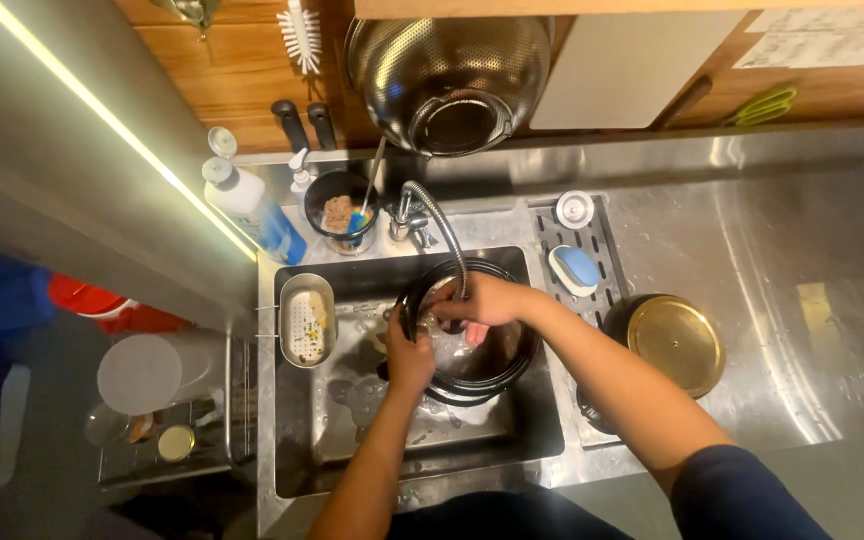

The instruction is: Cleaning a tea dispenser and wiping the counter in a shop.

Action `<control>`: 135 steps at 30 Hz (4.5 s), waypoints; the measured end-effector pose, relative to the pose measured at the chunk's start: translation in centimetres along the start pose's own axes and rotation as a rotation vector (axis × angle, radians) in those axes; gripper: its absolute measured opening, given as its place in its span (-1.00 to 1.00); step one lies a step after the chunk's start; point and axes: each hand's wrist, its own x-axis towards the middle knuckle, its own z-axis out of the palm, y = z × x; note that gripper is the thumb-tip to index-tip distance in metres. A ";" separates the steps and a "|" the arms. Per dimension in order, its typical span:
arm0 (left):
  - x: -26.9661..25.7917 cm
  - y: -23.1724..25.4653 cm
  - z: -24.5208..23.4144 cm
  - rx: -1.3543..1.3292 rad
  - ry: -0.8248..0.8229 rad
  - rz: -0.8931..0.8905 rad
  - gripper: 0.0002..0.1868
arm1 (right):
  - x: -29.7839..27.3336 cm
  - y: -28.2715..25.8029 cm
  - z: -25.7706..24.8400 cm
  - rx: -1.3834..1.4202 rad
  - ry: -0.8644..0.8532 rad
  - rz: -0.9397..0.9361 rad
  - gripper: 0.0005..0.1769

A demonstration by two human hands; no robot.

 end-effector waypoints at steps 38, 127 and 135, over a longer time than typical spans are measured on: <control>-5.4 -1.0 -3.3 0.154 -0.196 -0.188 -0.38 | -7.2 15.5 8.0 0.084 0.963 0.115 -0.37; 22.9 -13.7 6.3 -0.795 -0.361 -0.626 -0.89 | -10.2 8.3 16.6 0.086 0.474 -0.266 -0.55; 22.6 -4.4 7.5 -1.148 -0.388 -0.345 -0.93 | -10.3 9.3 15.8 0.319 0.344 -0.034 -0.61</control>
